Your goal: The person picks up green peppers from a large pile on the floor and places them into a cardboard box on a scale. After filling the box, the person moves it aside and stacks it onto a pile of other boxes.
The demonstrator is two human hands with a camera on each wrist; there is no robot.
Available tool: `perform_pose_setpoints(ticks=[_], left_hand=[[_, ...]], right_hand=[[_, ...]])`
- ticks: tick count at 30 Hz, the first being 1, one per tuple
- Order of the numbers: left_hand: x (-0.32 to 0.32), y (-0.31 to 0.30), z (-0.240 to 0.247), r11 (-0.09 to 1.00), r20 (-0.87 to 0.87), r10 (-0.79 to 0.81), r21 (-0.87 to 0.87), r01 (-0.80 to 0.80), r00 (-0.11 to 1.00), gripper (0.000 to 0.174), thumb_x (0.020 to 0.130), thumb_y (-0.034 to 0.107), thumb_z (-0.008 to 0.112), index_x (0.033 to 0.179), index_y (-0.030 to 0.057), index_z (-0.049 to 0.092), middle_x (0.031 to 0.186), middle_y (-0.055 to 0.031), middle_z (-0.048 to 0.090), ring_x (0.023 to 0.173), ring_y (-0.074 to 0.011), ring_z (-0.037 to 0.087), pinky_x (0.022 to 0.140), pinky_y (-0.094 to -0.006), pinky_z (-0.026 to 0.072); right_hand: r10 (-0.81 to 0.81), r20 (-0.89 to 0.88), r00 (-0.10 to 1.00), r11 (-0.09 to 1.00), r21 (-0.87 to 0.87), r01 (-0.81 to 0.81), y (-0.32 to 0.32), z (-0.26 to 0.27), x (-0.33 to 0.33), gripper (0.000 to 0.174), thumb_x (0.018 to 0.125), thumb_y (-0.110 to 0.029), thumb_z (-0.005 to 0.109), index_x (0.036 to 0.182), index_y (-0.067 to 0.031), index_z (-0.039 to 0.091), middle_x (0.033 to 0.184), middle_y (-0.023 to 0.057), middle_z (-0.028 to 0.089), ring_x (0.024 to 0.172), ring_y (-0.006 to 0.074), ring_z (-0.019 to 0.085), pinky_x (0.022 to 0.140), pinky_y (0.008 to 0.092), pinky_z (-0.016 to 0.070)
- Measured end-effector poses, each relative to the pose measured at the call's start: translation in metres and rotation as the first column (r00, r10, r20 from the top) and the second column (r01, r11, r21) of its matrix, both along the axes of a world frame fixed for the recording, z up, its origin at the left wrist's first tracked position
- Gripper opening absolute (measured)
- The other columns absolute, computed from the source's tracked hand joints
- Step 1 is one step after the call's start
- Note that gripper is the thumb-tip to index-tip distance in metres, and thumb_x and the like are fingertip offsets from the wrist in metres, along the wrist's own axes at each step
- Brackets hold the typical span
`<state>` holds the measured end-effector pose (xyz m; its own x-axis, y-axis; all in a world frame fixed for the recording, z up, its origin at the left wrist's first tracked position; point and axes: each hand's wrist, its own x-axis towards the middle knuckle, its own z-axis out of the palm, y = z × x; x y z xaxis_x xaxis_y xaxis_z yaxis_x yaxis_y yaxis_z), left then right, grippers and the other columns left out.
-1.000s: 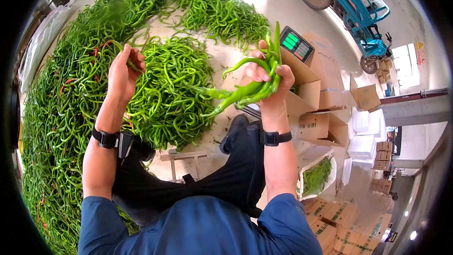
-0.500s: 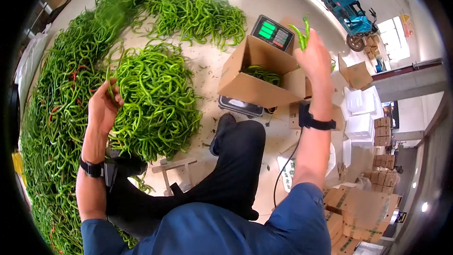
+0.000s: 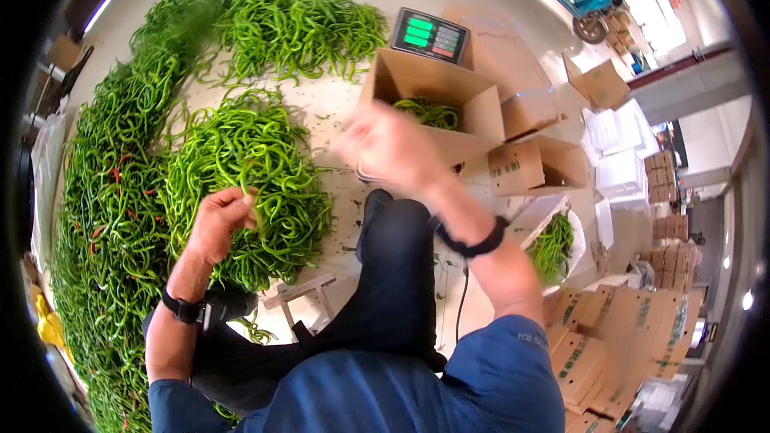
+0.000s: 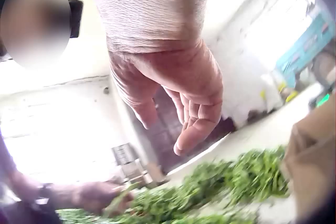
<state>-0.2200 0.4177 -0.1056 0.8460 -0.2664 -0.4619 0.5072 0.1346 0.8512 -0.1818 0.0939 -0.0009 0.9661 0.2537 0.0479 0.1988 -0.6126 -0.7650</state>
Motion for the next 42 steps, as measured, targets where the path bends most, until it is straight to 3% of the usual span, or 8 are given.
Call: perform_pose_setpoints(ticks=[3, 7, 13, 16, 21, 24, 37, 42], left_hand=[[-0.020, -0.037, -0.006, 0.988, -0.077, -0.103, -0.121, 0.093, 0.992, 0.021, 0.093, 0.010, 0.073, 0.110, -0.0030, 0.069, 0.094, -0.0101, 0.072, 0.083, -0.0185, 0.072, 0.072, -0.0295, 0.0611], [-0.044, -0.068, 0.003, 0.968, -0.087, -0.139, -0.225, 0.116, 0.986, 0.015, 0.096, 0.008, 0.069, 0.108, -0.0019, 0.069, 0.099, -0.0135, 0.074, 0.086, -0.0207, 0.073, 0.077, -0.0316, 0.0611], [-0.048, -0.070, 0.020, 0.866, 0.252, -0.468, -0.059, 0.496, 0.847, 0.058, 0.098, 0.025, 0.070, 0.146, 0.0005, 0.049, 0.135, -0.0145, 0.062, 0.114, -0.0238, 0.065, 0.096, -0.0358, 0.0528], [-0.035, -0.058, 0.011, 0.878, 0.162, -0.478, 0.070, 0.473, 0.863, 0.048, 0.100, 0.019, 0.066, 0.141, -0.0018, 0.052, 0.124, -0.0128, 0.067, 0.107, -0.0186, 0.066, 0.091, -0.0309, 0.0531], [-0.006, -0.032, -0.027, 0.923, 0.125, -0.357, 0.199, 0.329, 0.926, 0.035, 0.101, 0.015, 0.062, 0.131, -0.0034, 0.060, 0.110, -0.0091, 0.071, 0.092, -0.0146, 0.068, 0.080, -0.0274, 0.0535], [0.011, -0.009, -0.058, 0.816, 0.190, -0.434, 0.498, 0.294, 0.881, 0.035, 0.099, 0.020, 0.065, 0.124, -0.0048, 0.064, 0.103, -0.0102, 0.072, 0.087, -0.0139, 0.067, 0.076, -0.0275, 0.0528], [0.038, 0.054, -0.164, 0.535, -0.228, -0.536, 0.653, 0.536, 0.813, 0.037, 0.097, 0.026, 0.066, 0.120, -0.0037, 0.064, 0.089, -0.0094, 0.069, 0.075, -0.0182, 0.067, 0.066, -0.0335, 0.0567], [-0.025, -0.026, -0.147, 0.101, -0.596, -0.782, 0.166, 0.981, 0.182, 0.034, 0.096, 0.022, 0.069, 0.118, -0.0025, 0.063, 0.093, -0.0122, 0.068, 0.080, -0.0211, 0.067, 0.072, -0.0397, 0.0616]], right_hand=[[0.127, -0.131, 0.983, 0.967, -0.204, -0.152, 0.053, -0.033, -0.072, 0.060, 0.090, -0.035, 0.074, 0.135, -0.0036, 0.052, 0.111, 0.0228, 0.069, 0.090, 0.0344, 0.072, 0.078, 0.0427, 0.0584], [0.219, 0.079, 0.973, 0.930, -0.319, -0.183, 0.062, -0.071, -0.114, 0.037, 0.094, -0.020, 0.065, 0.122, 0.0010, 0.053, 0.089, 0.0175, 0.068, 0.074, 0.0376, 0.069, 0.062, 0.0448, 0.0564], [-0.191, 0.454, 0.870, 0.965, -0.074, 0.251, -0.031, -0.045, -0.136, 0.022, 0.090, -0.006, 0.068, 0.111, -0.0028, 0.062, 0.082, 0.0164, 0.065, 0.069, 0.0345, 0.066, 0.060, 0.0421, 0.0532], [-0.757, 0.274, 0.593, 0.553, -0.214, 0.805, -0.142, -0.021, -0.177, 0.030, 0.093, -0.012, 0.070, 0.121, -0.0055, 0.065, 0.098, 0.0176, 0.073, 0.075, 0.0246, 0.072, 0.062, 0.0380, 0.0555], [-0.790, 0.357, 0.498, 0.134, -0.692, 0.709, -0.358, -0.056, -0.306, 0.054, 0.095, -0.037, 0.068, 0.131, 0.0026, 0.061, 0.112, 0.0283, 0.069, 0.110, 0.0442, 0.066, 0.099, 0.0481, 0.0499], [-0.935, 0.228, 0.270, 0.053, -0.664, 0.746, -0.404, -0.052, -0.374, 0.046, 0.093, -0.029, 0.064, 0.124, 0.0054, 0.064, 0.110, 0.0303, 0.069, 0.110, 0.0439, 0.066, 0.095, 0.0474, 0.0507], [-0.615, 0.732, -0.291, -0.621, -0.223, 0.751, -0.462, 0.037, -0.555, 0.034, 0.097, -0.028, 0.057, 0.113, -0.0007, 0.068, 0.111, 0.0211, 0.071, 0.099, 0.0416, 0.067, 0.083, 0.0492, 0.0529], [-0.571, 0.714, -0.405, -0.559, 0.024, 0.829, -0.466, 0.054, -0.553, 0.029, 0.094, -0.023, 0.059, 0.110, -0.0013, 0.070, 0.103, 0.0199, 0.073, 0.093, 0.0377, 0.070, 0.082, 0.0429, 0.0545]])
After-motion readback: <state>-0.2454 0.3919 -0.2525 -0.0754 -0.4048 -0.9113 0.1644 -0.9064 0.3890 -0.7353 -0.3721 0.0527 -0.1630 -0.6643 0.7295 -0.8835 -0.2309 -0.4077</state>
